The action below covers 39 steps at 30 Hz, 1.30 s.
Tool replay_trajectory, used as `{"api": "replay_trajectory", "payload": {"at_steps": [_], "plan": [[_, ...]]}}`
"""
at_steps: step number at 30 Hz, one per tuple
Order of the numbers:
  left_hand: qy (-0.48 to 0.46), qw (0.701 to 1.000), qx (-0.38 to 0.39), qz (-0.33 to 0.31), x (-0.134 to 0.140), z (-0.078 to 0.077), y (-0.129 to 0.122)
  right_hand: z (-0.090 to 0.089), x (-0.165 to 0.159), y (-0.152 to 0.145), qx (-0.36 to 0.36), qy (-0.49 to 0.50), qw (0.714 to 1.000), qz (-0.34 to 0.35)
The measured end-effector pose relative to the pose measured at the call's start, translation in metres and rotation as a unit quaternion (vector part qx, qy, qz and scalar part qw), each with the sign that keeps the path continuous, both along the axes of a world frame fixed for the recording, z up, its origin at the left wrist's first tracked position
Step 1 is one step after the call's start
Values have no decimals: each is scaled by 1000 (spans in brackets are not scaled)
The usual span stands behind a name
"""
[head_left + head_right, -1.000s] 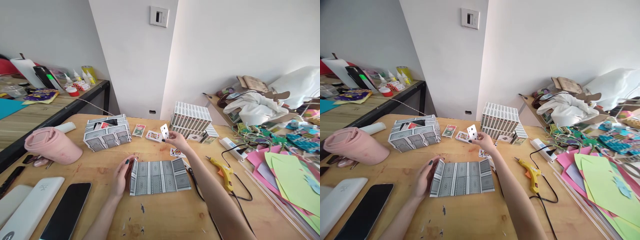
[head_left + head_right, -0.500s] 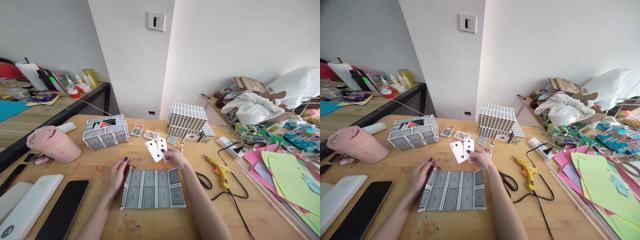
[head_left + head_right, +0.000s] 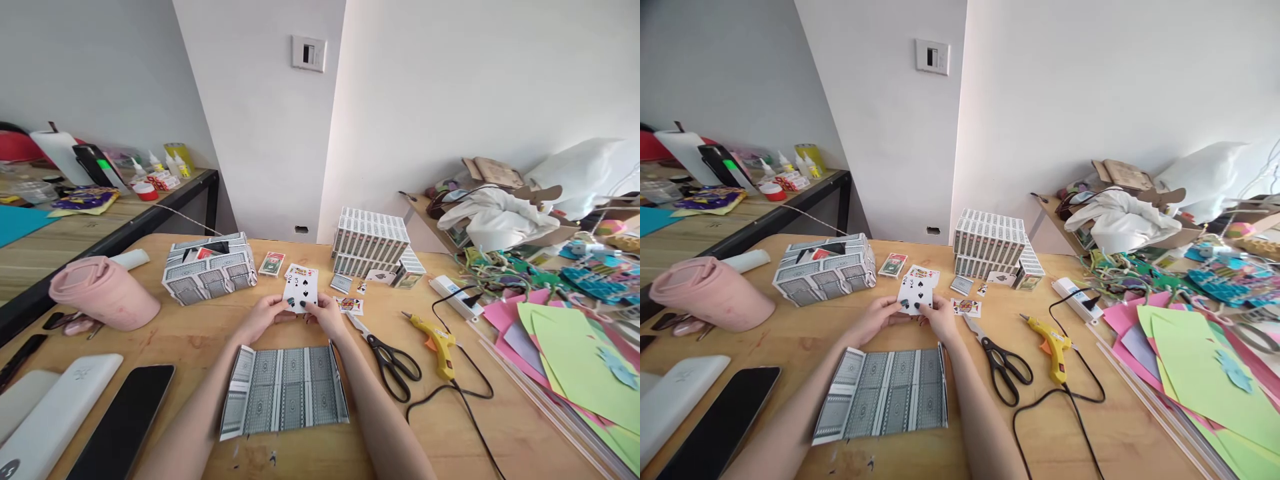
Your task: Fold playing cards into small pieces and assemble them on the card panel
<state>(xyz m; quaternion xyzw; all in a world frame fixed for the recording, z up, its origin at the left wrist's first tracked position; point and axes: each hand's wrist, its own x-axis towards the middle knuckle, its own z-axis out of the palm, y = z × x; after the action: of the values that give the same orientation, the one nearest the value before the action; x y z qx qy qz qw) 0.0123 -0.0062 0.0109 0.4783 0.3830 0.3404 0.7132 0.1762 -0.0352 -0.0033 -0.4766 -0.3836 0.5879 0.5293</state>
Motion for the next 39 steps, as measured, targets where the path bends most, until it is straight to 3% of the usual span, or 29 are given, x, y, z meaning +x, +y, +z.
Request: {"api": "replay_trajectory", "payload": {"at_steps": [3,10,13,18,25,32,39], "plan": [[51,998,30,35,11,0,8,-5,4,2,22,-39,998,-39],[157,981,79,82,13,-1,8,-8,12,3,38,-48,997,-53],[154,975,107,122,10,-4,10,-7,11,3,41,-43,995,-75],[122,956,167,207,9,-6,14,-6,8,3,46,-24,998,-41],[212,947,218,105,8,-4,13,-6,8,4,46,6,999,-18],[162,955,174,179,3,-7,17,-6,12,1,19,-40,995,84],[189,952,193,141,4,-7,16,-4,10,0,4,-59,995,80]]}}
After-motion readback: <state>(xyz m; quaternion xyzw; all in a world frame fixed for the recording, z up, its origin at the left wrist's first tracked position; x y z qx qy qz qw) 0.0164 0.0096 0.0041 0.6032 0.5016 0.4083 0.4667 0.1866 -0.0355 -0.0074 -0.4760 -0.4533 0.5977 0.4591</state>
